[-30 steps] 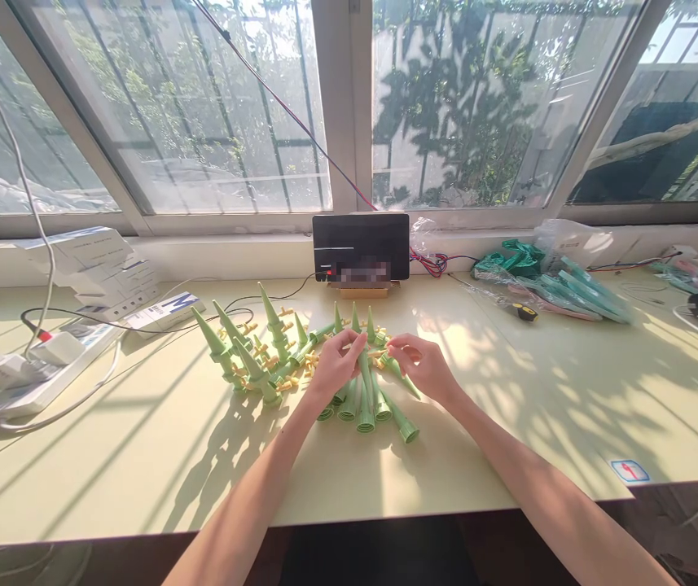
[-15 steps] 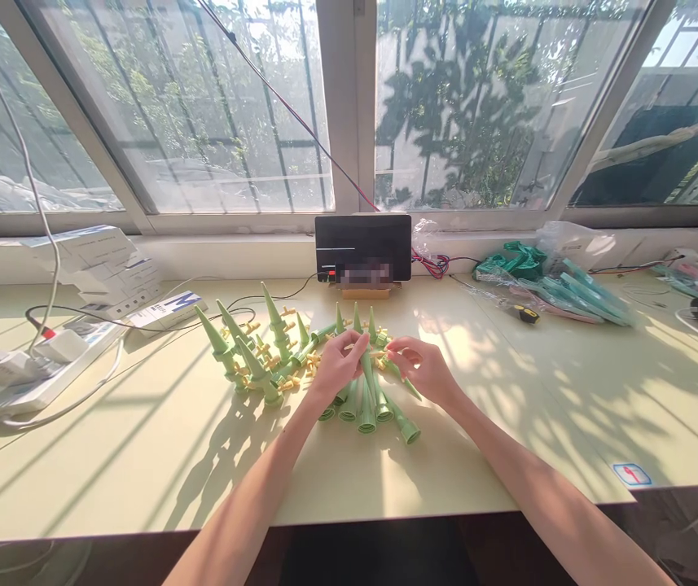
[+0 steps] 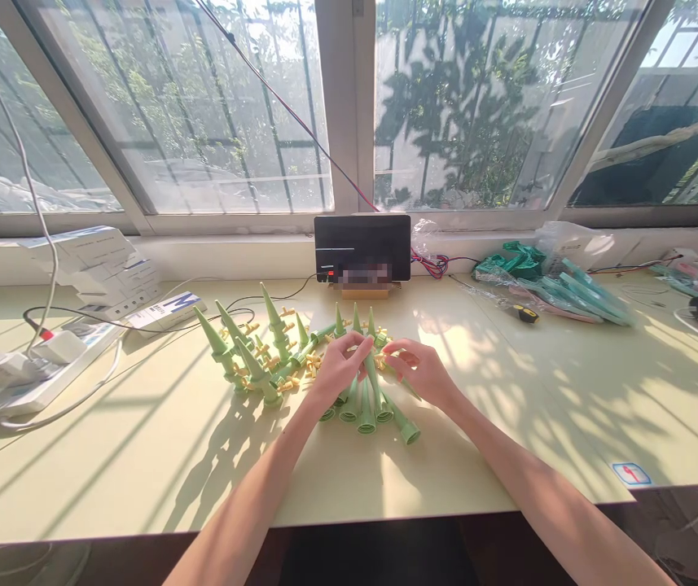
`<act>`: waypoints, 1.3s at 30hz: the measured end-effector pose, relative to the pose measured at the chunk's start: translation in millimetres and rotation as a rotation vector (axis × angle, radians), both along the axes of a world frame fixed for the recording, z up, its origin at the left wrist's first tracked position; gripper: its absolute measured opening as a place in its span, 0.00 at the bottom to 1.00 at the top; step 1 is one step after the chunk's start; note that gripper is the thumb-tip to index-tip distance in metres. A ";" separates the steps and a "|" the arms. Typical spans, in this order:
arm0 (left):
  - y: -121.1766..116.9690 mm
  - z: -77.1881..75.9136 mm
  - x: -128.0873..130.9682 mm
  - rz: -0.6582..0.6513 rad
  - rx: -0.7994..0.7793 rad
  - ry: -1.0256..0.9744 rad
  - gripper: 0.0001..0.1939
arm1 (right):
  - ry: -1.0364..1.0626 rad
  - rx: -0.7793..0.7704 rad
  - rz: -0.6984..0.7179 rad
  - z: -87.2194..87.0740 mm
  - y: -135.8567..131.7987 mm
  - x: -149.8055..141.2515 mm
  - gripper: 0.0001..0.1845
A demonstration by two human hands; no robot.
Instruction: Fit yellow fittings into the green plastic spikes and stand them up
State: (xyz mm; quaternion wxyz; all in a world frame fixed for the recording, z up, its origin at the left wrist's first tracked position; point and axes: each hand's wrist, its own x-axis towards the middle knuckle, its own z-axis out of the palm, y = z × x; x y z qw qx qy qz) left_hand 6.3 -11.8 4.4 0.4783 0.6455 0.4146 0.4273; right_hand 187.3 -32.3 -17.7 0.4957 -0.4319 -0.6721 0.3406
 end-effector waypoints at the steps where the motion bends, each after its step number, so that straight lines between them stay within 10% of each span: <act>1: -0.8 0.9 -0.5 -0.004 -0.001 0.006 0.17 | 0.002 -0.002 -0.002 0.5 -0.2 0.0 0.13; 39: -1.3 1.8 1.1 -0.074 0.020 -0.023 0.15 | -0.212 0.034 0.025 -1.5 1.0 2.3 0.27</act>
